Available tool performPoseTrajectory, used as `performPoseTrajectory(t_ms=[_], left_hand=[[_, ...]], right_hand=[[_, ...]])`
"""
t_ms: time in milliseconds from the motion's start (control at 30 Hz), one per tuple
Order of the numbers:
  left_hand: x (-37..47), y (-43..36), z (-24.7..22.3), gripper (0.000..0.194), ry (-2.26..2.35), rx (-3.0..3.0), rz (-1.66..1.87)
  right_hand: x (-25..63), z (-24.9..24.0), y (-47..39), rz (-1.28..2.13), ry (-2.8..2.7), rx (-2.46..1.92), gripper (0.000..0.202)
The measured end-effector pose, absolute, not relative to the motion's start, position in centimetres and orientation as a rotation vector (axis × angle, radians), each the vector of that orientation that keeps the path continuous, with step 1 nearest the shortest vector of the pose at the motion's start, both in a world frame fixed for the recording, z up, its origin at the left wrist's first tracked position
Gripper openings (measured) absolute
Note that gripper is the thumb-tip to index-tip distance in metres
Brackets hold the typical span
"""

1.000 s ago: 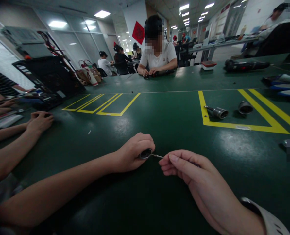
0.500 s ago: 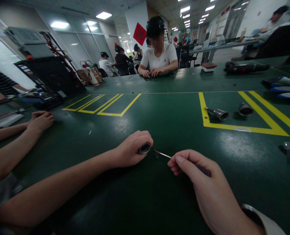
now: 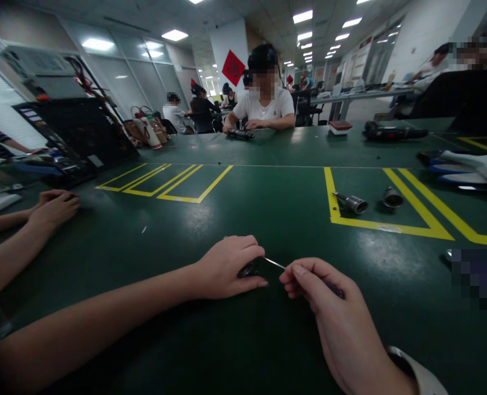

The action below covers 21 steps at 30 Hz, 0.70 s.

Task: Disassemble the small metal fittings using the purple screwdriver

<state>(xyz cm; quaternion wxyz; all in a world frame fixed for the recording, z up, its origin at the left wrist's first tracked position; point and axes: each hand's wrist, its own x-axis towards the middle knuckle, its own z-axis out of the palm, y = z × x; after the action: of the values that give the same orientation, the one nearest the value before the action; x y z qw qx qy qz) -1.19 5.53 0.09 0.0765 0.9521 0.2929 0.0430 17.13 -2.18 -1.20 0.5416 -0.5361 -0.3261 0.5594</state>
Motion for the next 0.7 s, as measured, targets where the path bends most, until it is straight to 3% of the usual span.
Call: performPoseTrajectory(t_ms=[100, 233, 367, 500, 700], left_hand=[[-0.7, 5.8, 0.2, 0.019, 0.852, 2.917, 0.064], [-0.2, 6.6, 0.2, 0.016, 0.793, 2.949, 0.041], [-0.3, 6.9, -0.1, 0.015, 0.785, 2.963, 0.067], [-1.1, 6.6, -0.1, 0.014, 0.788, 2.985, 0.083], [-1.7, 6.2, 0.6, 0.013, 0.811, 2.953, -0.009]], right_hand=[[17.3, -1.3, -2.0, 1.317, -0.811, -1.275, 0.026], [18.1, -1.6, -2.2, 1.145, -1.022, -1.366, 0.024], [18.6, -1.1, -3.3, 0.591, -1.842, -1.235, 0.017], [18.0, -0.7, -4.2, 0.063, -2.358, -0.923, 0.03], [17.4, -1.5, -4.2, -0.036, -2.443, -0.96, 0.028]])
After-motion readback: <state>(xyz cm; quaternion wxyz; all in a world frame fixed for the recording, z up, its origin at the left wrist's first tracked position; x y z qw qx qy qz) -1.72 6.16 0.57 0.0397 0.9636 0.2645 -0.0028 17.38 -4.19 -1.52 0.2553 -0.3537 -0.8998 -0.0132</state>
